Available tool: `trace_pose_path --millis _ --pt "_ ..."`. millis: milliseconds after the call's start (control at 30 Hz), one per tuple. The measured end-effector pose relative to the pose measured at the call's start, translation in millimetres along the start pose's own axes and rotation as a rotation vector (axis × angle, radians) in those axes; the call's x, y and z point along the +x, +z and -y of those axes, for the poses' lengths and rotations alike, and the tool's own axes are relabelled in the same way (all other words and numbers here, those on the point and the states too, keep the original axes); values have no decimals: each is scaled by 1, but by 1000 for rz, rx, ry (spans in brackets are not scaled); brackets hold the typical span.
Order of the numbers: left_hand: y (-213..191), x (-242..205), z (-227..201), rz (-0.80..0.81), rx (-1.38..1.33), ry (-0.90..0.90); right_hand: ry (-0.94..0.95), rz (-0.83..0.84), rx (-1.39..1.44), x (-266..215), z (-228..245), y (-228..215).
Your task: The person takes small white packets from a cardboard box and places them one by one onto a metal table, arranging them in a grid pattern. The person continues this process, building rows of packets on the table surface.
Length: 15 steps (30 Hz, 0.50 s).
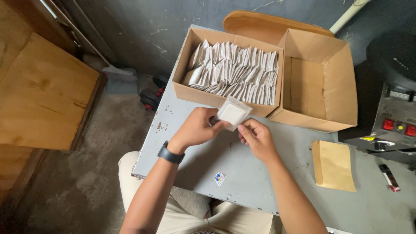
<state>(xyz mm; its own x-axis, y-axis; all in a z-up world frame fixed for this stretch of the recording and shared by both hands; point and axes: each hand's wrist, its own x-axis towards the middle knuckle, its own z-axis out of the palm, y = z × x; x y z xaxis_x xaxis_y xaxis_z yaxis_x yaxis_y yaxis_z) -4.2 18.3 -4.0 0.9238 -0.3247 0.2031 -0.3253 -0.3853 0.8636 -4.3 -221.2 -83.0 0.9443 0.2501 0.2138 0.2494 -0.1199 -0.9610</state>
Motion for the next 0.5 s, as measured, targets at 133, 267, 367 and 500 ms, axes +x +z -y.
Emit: trace_pose_path --millis 133,267,367,500 --pt "-27 -44 14 -88 125 -334 29 -26 -15 1 -2 -1" --pt "-26 -79 22 -392 539 -365 9 -61 -164 2 5 0" --pt "-7 -86 28 -441 721 -194 -27 -64 -274 2 1 2" --pt "26 -86 49 -347 889 -111 -90 -73 -383 2 3 5"
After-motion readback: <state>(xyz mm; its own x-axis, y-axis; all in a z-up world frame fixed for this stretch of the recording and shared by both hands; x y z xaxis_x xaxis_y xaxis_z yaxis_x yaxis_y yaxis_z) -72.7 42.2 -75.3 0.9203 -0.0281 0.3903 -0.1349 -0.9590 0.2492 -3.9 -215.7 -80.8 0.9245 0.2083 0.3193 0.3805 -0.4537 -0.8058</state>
